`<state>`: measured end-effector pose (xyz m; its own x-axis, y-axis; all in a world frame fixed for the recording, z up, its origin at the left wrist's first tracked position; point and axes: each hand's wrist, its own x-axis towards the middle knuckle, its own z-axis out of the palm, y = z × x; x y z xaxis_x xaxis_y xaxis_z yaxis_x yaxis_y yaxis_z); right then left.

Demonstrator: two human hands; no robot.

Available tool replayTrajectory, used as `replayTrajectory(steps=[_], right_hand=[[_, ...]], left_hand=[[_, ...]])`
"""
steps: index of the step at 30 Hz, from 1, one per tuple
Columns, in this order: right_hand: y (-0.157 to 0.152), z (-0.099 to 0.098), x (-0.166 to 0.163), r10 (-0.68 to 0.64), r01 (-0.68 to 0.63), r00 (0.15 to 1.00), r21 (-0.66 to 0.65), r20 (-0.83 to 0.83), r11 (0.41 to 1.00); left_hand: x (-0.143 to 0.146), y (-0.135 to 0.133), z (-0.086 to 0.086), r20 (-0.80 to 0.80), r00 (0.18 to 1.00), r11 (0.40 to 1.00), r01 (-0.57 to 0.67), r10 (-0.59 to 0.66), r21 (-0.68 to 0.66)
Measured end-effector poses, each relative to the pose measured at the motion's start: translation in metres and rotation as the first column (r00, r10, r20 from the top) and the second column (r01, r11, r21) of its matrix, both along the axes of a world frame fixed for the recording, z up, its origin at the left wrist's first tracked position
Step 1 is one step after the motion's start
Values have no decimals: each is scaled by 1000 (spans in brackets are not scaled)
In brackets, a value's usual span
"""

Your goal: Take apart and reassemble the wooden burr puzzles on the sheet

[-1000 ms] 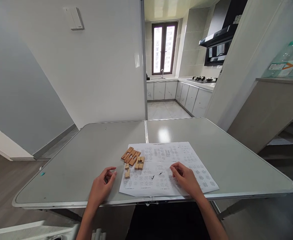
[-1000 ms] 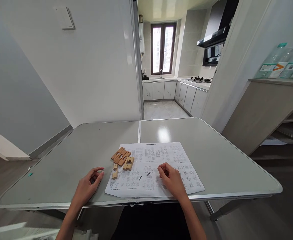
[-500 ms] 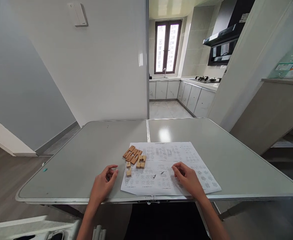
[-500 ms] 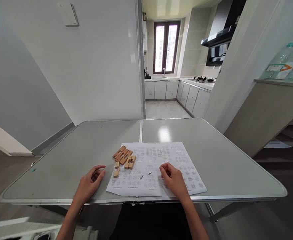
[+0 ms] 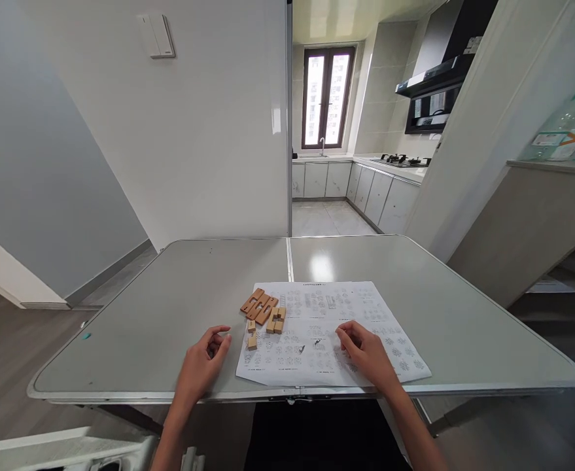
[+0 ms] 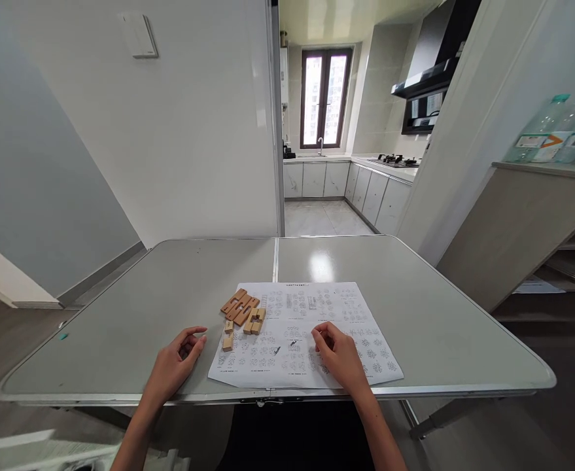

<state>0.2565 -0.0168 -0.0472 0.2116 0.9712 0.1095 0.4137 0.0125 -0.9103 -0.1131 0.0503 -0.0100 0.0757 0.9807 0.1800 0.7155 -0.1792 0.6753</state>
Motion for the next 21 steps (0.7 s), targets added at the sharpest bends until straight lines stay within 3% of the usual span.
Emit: replayTrajectory(steps=[13, 21], right_hand=[[-2, 3, -2, 1, -1, 1000, 13, -2, 1000], [-2, 4, -2, 0, 0, 1000, -7, 11, 1000]], left_hand=[[-3, 0, -5, -11, 1000, 1000, 12, -12, -2], [2, -4, 3, 9, 1000, 1000, -8, 8, 9]])
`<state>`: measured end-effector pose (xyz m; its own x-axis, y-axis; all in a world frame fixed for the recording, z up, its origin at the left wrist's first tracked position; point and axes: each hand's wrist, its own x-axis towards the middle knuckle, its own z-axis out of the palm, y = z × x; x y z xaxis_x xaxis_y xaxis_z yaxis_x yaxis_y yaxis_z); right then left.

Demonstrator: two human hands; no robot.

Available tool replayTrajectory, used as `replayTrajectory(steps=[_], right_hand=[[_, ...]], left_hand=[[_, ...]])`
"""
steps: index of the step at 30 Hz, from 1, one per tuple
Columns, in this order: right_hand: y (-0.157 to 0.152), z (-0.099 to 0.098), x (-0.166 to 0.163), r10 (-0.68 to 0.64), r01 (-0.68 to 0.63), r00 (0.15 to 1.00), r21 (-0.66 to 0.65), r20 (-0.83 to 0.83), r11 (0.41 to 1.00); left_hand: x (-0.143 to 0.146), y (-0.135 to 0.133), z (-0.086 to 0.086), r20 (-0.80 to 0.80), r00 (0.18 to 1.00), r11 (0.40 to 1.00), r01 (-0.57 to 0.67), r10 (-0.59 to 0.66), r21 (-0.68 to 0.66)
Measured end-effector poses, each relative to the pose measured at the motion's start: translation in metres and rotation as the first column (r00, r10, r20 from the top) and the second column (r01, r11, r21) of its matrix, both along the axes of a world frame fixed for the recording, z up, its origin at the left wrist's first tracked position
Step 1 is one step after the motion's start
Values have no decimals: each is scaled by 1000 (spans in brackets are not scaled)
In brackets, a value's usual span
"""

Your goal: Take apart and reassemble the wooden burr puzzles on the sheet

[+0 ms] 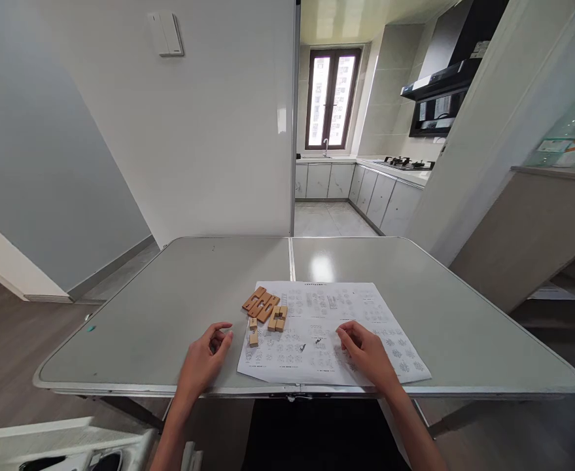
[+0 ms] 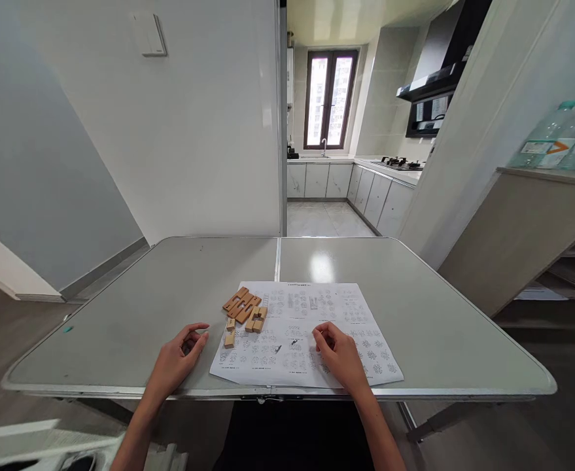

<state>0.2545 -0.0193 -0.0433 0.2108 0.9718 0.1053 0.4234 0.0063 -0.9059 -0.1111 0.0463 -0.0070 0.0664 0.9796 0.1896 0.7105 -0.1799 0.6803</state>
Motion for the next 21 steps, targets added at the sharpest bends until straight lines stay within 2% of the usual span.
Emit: replayTrajectory(steps=[21], right_hand=[[1, 0, 1, 15, -14, 1000, 26, -21, 1000]], left_hand=[[-3, 2, -4, -15, 1000, 1000, 4, -4, -13]])
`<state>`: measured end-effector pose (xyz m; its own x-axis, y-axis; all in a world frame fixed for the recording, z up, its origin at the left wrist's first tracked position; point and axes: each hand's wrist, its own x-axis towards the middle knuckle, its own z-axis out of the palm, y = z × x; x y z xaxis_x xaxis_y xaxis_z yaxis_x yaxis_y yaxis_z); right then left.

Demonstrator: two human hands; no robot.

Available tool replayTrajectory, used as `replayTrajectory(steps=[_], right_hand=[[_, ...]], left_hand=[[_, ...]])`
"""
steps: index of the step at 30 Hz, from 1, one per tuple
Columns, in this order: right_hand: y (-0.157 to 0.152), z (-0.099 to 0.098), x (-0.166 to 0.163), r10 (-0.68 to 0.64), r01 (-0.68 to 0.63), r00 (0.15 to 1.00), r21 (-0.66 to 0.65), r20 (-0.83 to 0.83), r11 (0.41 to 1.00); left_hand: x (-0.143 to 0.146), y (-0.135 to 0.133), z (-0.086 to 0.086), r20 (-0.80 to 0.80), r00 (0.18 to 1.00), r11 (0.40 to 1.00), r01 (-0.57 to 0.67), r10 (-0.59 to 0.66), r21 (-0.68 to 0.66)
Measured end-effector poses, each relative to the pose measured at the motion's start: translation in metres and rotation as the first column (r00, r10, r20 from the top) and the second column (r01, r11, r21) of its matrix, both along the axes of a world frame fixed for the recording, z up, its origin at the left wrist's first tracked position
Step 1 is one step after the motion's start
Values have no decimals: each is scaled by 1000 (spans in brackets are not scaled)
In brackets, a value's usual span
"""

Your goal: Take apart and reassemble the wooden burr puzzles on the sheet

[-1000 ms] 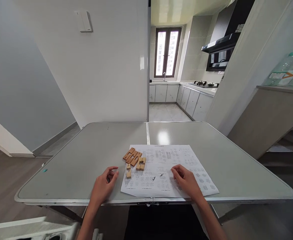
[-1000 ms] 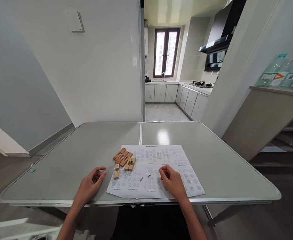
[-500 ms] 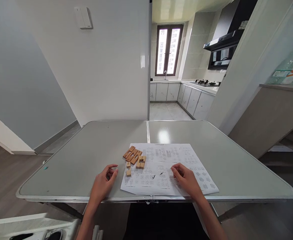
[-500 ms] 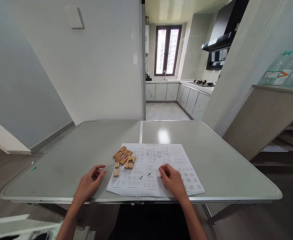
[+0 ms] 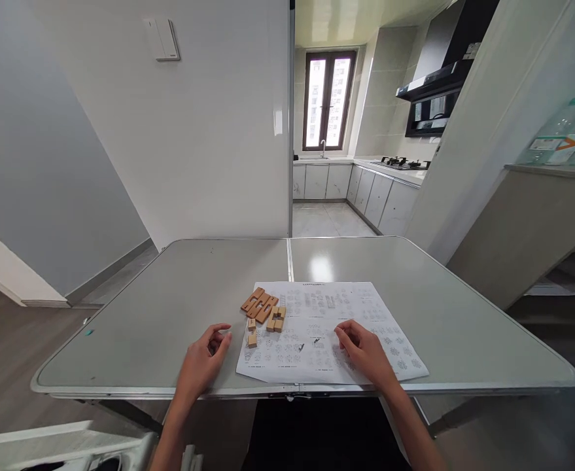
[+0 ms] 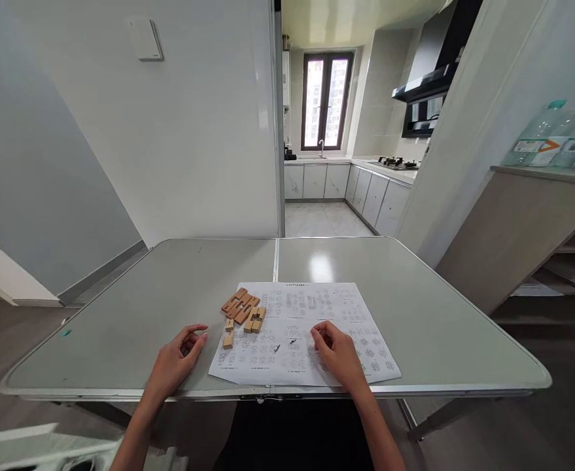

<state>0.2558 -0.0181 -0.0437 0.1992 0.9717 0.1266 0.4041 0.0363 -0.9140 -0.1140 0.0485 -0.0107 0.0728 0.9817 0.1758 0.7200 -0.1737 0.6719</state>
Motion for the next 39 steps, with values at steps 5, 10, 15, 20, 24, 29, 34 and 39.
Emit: replayTrajectory(steps=[5, 10, 15, 20, 24, 29, 34, 39], right_hand=[[1, -2, 0, -3, 3, 1000, -15, 13, 1000], [0, -1, 1, 3, -3, 1000, -8, 3, 1000], [0, -2, 1, 2, -2, 1000, -6, -3, 1000], [1, -3, 1, -2, 2, 1000, 10, -9, 1000], [0, -2, 2, 0, 0, 1000, 13, -4, 1000], [-1, 0, 2, 8, -8, 1000, -6, -10, 1000], [-1, 0, 1, 10, -10, 1000, -17, -15, 1000], [0, -3, 2, 11, -11, 1000, -16, -10, 1000]], left_hand=[[2, -1, 1, 16, 1000, 1000, -9, 9, 12], [1, 0, -1, 13, 1000, 1000, -6, 6, 3], [0, 0, -2, 16, 1000, 1000, 7, -7, 1], [1, 0, -1, -1, 1000, 1000, 10, -10, 14], [1, 0, 0, -20, 1000, 1000, 13, -13, 10], [2, 0, 2, -28, 1000, 1000, 2, -2, 9], [2, 1, 1, -20, 1000, 1000, -6, 6, -4], [2, 1, 2, -11, 1000, 1000, -9, 9, 4]])
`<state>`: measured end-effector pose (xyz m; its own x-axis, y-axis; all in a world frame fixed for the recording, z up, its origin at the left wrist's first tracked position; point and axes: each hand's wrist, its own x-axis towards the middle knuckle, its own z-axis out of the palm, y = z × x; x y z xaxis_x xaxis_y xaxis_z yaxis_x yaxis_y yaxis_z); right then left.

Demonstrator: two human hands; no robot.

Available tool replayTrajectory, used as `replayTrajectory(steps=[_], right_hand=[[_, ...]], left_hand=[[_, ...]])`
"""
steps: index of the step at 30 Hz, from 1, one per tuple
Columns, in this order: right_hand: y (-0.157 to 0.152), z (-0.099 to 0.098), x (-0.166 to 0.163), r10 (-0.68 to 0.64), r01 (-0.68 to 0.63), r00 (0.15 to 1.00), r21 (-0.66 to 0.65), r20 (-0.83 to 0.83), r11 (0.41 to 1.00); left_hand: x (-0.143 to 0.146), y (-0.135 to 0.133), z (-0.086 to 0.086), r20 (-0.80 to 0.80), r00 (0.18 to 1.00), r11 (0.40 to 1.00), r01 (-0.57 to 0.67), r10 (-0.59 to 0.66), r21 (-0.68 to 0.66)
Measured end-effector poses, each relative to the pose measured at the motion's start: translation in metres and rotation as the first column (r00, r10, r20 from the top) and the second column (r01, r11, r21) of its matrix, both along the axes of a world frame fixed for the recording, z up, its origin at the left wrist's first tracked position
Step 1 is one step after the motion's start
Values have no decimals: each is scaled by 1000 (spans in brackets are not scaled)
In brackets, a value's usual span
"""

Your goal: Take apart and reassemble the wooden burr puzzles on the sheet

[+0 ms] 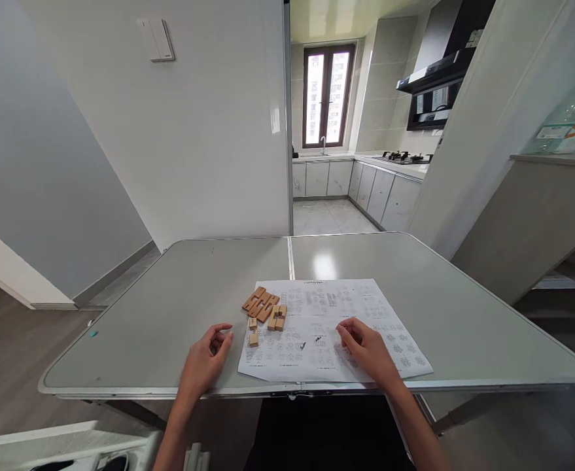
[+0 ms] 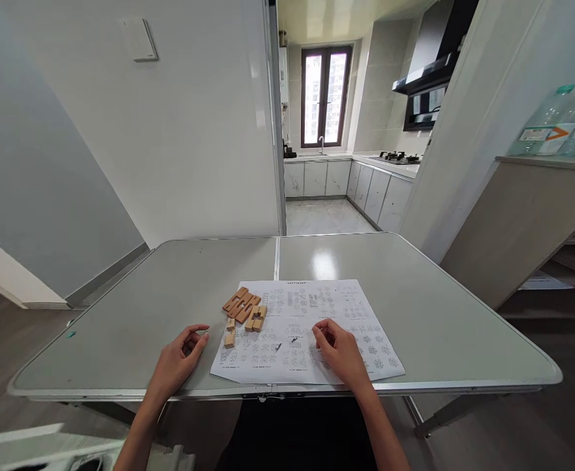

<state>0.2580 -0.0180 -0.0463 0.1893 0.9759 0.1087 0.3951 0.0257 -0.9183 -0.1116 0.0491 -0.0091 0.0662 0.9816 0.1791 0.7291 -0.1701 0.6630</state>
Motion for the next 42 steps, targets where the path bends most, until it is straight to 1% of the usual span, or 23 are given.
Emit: replayTrajectory(steps=[4, 13, 20, 26, 29, 31, 33, 35, 37, 42], right_hand=[[0, -1, 0, -3, 3, 1000, 6, 0, 1000], [-1, 3, -1, -18, 18, 1000, 10, 13, 1000], [-1, 1, 0, -1, 1, 1000, 1, 11, 1000], [-1, -2, 0, -2, 2, 1000, 10, 22, 1000], [0, -3, 0, 1, -1, 1000, 14, 23, 1000], [0, -3, 0, -5, 4, 1000, 18, 26, 1000], [0, -1, 0, -8, 7, 1000, 21, 23, 1000], [-1, 1, 0, -5, 5, 1000, 21, 16, 1000], [-2, 3, 0, -2, 2, 1000, 16, 12, 1000], [-2, 4, -1, 0, 0, 1000, 2, 3, 1000]], left_hand=[[0, 0, 0, -5, 1000, 1000, 5, -5, 2], [0, 0, -1, -7, 1000, 1000, 16, -16, -1], [-1, 0, -1, -1, 1000, 1000, 16, -16, -20], [1, -1, 1, -72, 997, 999, 35, -36, -10], [9, 2, 2, -71, 996, 998, 54, -53, 12], [18, 7, 3, -75, 995, 994, 78, -73, 70], [30, 14, 5, -116, 987, 980, 126, -109, 152], [41, 24, 8, -153, 978, 968, 171, -144, 185], [50, 34, 12, -193, 970, 968, 183, -148, 173], [67, 56, 19, -292, 947, 987, 152, -130, 53]])
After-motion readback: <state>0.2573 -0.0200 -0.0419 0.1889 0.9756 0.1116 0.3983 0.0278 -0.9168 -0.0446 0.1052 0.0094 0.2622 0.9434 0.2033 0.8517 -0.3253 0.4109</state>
